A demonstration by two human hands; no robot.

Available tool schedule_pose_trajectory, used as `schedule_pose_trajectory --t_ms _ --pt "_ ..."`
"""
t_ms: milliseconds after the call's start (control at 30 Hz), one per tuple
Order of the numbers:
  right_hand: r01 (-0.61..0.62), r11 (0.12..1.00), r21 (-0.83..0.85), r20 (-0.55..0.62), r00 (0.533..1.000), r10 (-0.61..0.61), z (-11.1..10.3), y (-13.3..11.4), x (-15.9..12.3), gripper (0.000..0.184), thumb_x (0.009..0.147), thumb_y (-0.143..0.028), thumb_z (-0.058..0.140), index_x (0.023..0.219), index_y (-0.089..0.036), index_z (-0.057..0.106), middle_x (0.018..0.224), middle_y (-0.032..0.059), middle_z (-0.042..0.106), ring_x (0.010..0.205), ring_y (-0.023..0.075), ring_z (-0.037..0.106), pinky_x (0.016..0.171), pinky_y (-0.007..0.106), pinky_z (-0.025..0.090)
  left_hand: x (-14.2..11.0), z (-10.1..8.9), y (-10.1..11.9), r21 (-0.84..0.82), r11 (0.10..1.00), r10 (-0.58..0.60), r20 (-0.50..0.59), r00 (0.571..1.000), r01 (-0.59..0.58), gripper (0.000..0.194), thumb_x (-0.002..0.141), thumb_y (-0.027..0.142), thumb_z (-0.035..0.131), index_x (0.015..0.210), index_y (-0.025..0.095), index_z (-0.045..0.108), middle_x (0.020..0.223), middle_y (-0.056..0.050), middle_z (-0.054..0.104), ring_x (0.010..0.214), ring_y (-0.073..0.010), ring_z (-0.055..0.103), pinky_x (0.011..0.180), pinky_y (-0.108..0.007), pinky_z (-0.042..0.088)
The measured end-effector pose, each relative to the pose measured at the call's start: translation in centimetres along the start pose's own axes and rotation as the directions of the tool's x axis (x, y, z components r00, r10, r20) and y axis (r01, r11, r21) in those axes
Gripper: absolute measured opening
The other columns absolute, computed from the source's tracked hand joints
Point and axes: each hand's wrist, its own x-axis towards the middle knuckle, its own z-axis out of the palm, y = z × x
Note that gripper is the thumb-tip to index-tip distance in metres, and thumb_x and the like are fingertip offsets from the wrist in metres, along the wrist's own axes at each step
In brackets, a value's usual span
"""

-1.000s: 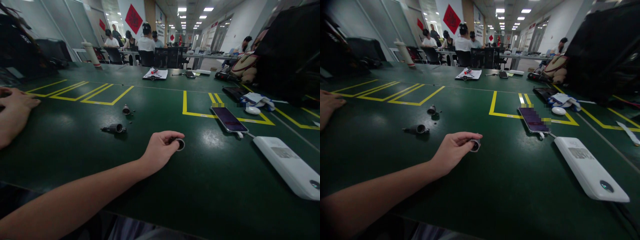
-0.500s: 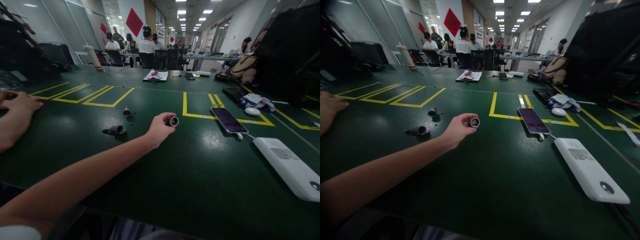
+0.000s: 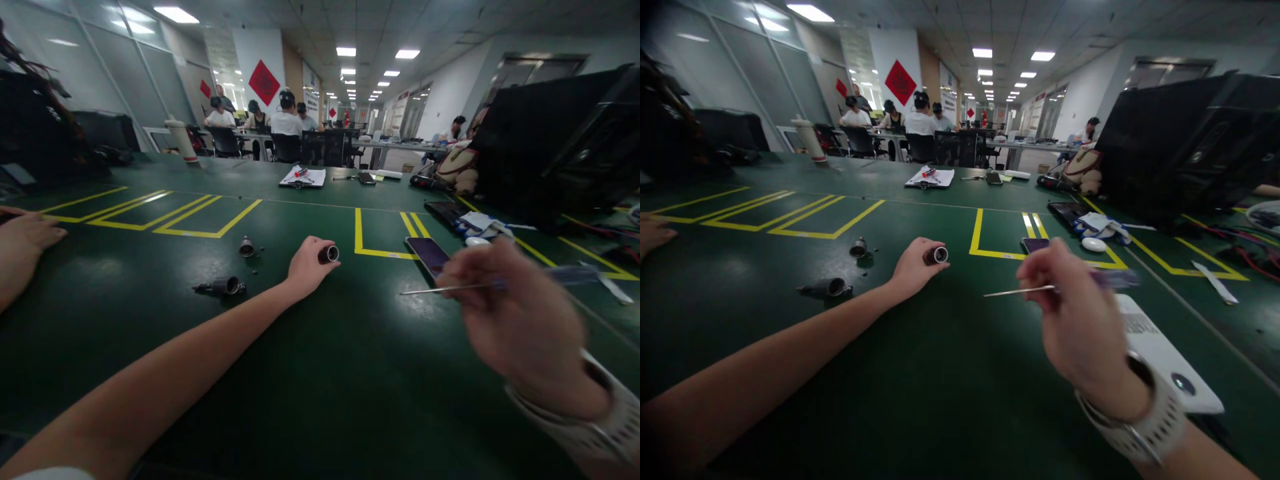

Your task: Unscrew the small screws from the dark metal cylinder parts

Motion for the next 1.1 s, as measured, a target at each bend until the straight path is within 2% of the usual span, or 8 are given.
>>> schedule_pose_trajectory --t_ms 100,200,300,500,667,867,1000,1100 --pt "-0.173 0.927 0.332 -0.097 0.972 0.216 3.1 1.1 1.5 0.022 0.088 -0.031 0.047 0.070 -0.021 0.057 0.060 -0.0025 0.053 0.053 0.0107 0.049 0.049 0.024 0.039 0.0 -0.3 0.1 0.074 0.996 0.055 0.007 0.998 -0.055 0.031 0.069 0.029 0.070 0.094 0.015 0.059 0.098 -0.005 0.053 0.085 -0.0178 0.052 0.068 -0.029 0.045" --pt "-0.252 0.825 0.506 -0.063 0.943 0.326 5.9 2.7 2.9 0.016 0.078 -0.028 0.061 0.067 -0.017 0.057 0.060 -0.0037 0.051 0.058 0.0099 0.047 0.057 0.024 0.039 0.1 -0.5 0.1 0.166 0.980 0.112 0.000 0.994 -0.110 0.032 0.065 0.033 0.072 0.087 0.015 0.055 0.091 -0.005 0.054 0.083 -0.0190 0.050 0.069 -0.031 0.043" --pt "-0.266 0.809 0.524 -0.001 0.950 0.313 7.1 4.2 3.1 0.013 0.075 -0.029 0.065 0.072 -0.016 0.059 0.068 -0.0022 0.055 0.065 0.0110 0.050 0.061 0.025 0.040 0.3 -0.4 0.1 0.184 0.979 0.084 0.023 0.996 -0.087 0.032 0.066 0.037 0.070 0.083 0.016 0.052 0.084 -0.003 0.056 0.078 -0.0188 0.050 0.069 -0.032 0.041" --pt "-0.312 0.849 0.427 0.149 0.950 0.274 7.2 5.5 1.9 0.018 0.081 -0.033 0.058 0.086 -0.017 0.063 0.081 0.0020 0.061 0.077 0.0145 0.055 0.073 0.031 0.042 0.4 -0.3 -0.2 0.011 0.999 0.050 0.165 0.985 -0.053 0.023 0.071 0.029 0.063 0.085 0.017 0.051 0.078 -0.001 0.057 0.069 -0.0149 0.053 0.060 -0.026 0.040" --pt "-0.283 0.890 0.357 0.193 0.955 0.226 7.1 5.5 1.6 0.019 0.083 -0.034 0.055 0.091 -0.020 0.064 0.090 0.0032 0.064 0.087 0.0177 0.058 0.080 0.035 0.043 0.3 -0.1 -0.3 0.040 0.992 0.107 0.173 0.979 -0.116 0.014 0.070 0.027 0.062 0.069 0.017 0.052 0.068 0.001 0.054 0.062 -0.0134 0.049 0.056 -0.025 0.036" --pt "-0.324 0.901 0.287 0.164 0.944 0.288 7.3 4.9 1.8 0.018 0.083 -0.031 0.053 0.087 -0.019 0.066 0.086 0.0034 0.065 0.085 0.0188 0.059 0.079 0.037 0.043 0.1 -0.1 0.0 0.086 0.978 0.181 0.116 0.977 -0.191 0.015 0.073 0.027 0.058 0.066 0.017 0.050 0.065 0.002 0.051 0.061 -0.0130 0.046 0.055 -0.025 0.034" --pt "-0.371 0.829 0.419 0.166 0.929 0.332 7.4 4.8 1.6 0.018 0.082 -0.031 0.054 0.079 -0.019 0.067 0.084 0.0031 0.065 0.086 0.0189 0.058 0.081 0.037 0.041 0.0 -0.1 0.0 0.057 0.971 0.227 0.072 0.971 -0.231 0.018 0.075 0.028 0.057 0.065 0.017 0.048 0.064 0.002 0.049 0.060 -0.0124 0.045 0.055 -0.024 0.034" --pt "-0.455 0.674 0.582 0.199 0.883 0.425 7.5 5.0 1.6 0.017 0.080 -0.028 0.055 0.080 -0.018 0.068 0.080 0.0038 0.065 0.081 0.0179 0.057 0.077 0.035 0.040 -0.1 -0.1 -0.1 -0.018 0.968 0.250 0.047 0.967 -0.249 0.018 0.075 0.027 0.057 0.065 0.017 0.047 0.064 0.002 0.048 0.060 -0.0116 0.045 0.056 -0.024 0.035"
